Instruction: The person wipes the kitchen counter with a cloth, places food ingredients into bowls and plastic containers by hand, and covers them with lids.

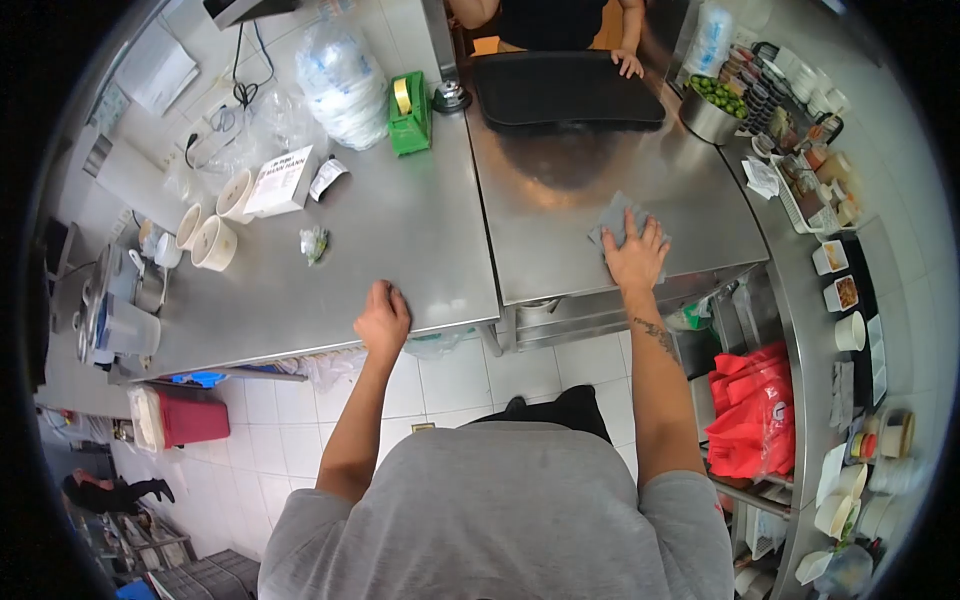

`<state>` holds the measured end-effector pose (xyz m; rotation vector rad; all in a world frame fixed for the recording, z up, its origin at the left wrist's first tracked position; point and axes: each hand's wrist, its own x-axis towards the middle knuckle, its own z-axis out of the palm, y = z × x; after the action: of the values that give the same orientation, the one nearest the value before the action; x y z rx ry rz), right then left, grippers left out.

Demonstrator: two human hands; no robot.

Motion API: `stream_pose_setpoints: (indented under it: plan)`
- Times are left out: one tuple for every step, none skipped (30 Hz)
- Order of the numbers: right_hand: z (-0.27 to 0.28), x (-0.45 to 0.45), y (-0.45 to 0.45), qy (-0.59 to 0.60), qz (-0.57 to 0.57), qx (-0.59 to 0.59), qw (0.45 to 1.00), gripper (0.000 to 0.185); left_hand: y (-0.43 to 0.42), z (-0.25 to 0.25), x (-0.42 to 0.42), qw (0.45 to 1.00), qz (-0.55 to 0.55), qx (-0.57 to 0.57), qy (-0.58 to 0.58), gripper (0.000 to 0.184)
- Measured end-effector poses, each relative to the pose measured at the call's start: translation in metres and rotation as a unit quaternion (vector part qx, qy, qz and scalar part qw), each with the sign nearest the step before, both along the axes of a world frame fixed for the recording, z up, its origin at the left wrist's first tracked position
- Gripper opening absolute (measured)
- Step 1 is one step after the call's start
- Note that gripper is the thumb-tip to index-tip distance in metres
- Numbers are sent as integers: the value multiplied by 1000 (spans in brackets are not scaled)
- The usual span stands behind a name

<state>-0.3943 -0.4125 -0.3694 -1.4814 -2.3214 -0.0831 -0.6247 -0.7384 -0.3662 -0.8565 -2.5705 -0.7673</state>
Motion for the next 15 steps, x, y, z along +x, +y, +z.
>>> stream_pose_setpoints:
  plan:
    - [-2,-1,2,1,3,12,1000,58,0,0,0,1000,0,-1,-2,12]
    - [-5,0,4,2,6,23,1000,58,0,0,-1,1000,-1,-2,-5,12]
    - [-7,1,4,3,7,32,999,58,-1,0,0,1000,1,-7,-5,12]
    - [-9,0,6,6,8,33,999,59,-1,1,-1,1000,2,-11,-4,12]
    - [-11,1,8,8,9,32,999,60,0,1,-1,1000,2,-17,-4,13]
    - [-14,1,9,9,8,28,1000,61,0,0,-1,1000,3,-17,3,13]
    - [-13,-1,12,10,5,6,1000,62,1,-1,-3,1000,3,-17,9,13]
    - [-14,-3,16,8,2,-21,1000,62,0,-4,-2,1000,4,-22,12,13]
    - [3,-8,19,-20,10,-92,996,63,1,-4,-2,999,4,-24,22,12]
    - [24,-14,20,-48,18,-163,985,63,2,-1,-2,999,4,-26,31,10]
    - [34,-20,22,-14,45,-192,980,62,1,-1,-1,999,4,-28,41,9]
    - [37,-26,22,24,73,-216,973,62,1,-2,1,999,1,-17,45,9]
    - [25,-29,16,-6,82,-156,984,61,2,-2,0,999,-1,-3,52,9]
    - [10,-34,12,-33,92,-92,991,60,3,-1,-1,998,-4,15,62,9]
    - [5,-39,7,-58,101,-27,993,59,3,-1,-3,999,-2,15,52,10]
